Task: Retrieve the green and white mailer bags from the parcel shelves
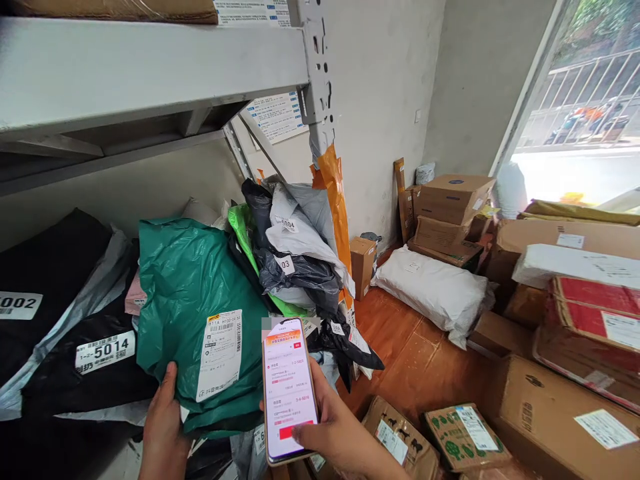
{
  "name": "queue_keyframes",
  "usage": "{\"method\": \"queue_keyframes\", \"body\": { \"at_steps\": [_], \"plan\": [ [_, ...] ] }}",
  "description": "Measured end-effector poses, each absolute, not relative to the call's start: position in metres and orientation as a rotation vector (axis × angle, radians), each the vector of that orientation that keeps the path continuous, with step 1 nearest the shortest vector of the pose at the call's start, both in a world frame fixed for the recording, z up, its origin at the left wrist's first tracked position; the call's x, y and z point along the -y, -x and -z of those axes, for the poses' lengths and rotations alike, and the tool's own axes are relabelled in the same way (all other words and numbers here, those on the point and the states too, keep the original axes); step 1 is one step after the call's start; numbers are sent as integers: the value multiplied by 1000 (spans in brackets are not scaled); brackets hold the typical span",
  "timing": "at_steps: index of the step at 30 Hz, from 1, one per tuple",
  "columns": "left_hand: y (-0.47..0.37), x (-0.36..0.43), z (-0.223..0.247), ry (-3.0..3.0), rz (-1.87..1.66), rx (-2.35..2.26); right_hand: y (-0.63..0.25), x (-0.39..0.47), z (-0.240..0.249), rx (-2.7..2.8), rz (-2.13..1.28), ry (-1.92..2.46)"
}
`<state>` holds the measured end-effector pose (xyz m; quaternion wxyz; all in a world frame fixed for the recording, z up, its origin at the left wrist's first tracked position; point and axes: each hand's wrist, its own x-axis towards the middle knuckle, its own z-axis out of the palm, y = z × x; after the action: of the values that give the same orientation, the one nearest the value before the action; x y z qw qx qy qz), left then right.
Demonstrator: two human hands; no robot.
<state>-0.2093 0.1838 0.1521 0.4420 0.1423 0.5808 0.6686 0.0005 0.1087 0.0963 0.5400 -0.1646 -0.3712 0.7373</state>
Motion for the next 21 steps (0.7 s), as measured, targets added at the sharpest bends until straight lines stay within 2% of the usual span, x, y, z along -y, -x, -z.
{"method": "queue_keyframes", "body": {
  "at_steps": [16, 21],
  "plan": [
    [209, -181, -155, -370, -1641, -1553, 1, -105, -102, 842, -1730, 449],
    [218, -168, -149, -1027, -1816, -1864, 1, -107, -105, 854, -1726, 414]
  ]
}}
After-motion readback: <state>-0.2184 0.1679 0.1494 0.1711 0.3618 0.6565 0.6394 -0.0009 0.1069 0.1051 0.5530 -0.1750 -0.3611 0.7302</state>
